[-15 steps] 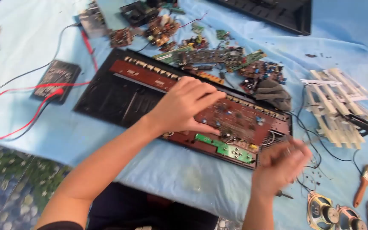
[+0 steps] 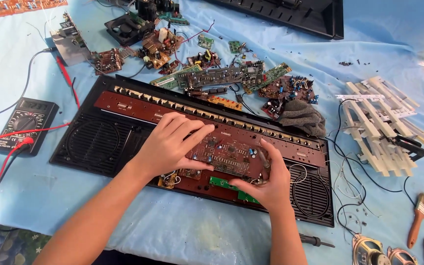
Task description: The person holds a small brown circuit board and uses a screwdriver to adjust components on it. The person repeatedly rotates the board and continues to work on different areas of the board throughout the clip.
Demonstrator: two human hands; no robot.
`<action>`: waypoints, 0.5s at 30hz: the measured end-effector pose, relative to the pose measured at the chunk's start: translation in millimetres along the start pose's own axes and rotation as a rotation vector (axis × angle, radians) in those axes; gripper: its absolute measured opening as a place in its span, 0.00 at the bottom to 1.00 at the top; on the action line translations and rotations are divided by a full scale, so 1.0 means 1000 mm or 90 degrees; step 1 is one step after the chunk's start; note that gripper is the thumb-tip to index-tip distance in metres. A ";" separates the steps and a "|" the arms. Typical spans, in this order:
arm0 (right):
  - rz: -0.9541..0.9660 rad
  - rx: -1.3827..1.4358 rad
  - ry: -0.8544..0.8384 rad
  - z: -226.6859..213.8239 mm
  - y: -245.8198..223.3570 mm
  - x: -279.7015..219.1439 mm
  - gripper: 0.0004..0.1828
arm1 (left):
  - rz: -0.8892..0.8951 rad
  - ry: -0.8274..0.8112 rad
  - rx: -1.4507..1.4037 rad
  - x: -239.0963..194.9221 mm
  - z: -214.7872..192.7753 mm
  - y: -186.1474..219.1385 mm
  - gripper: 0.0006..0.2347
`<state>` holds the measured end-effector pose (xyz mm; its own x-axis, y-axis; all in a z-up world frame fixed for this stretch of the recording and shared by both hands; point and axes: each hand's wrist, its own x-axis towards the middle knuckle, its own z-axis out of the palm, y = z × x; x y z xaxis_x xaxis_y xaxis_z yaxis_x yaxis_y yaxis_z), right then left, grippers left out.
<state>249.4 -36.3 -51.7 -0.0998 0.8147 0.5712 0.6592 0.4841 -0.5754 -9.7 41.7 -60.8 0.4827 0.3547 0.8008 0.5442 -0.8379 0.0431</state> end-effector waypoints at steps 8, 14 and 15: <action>-0.016 -0.072 -0.015 -0.010 0.006 -0.003 0.50 | -0.005 -0.006 -0.043 -0.004 0.003 0.005 0.35; -0.030 -0.095 0.010 -0.005 0.021 -0.009 0.49 | -0.008 -0.007 -0.042 -0.006 0.006 0.005 0.35; -0.047 -0.088 0.020 -0.003 0.024 -0.010 0.49 | -0.010 -0.011 -0.037 -0.007 0.007 0.004 0.35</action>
<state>269.0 -33.7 -69.4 -0.1303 0.7674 0.6278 0.7475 0.4920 -0.4463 -6.2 38.5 -70.2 0.4864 0.3744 0.7895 0.5109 -0.8548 0.0906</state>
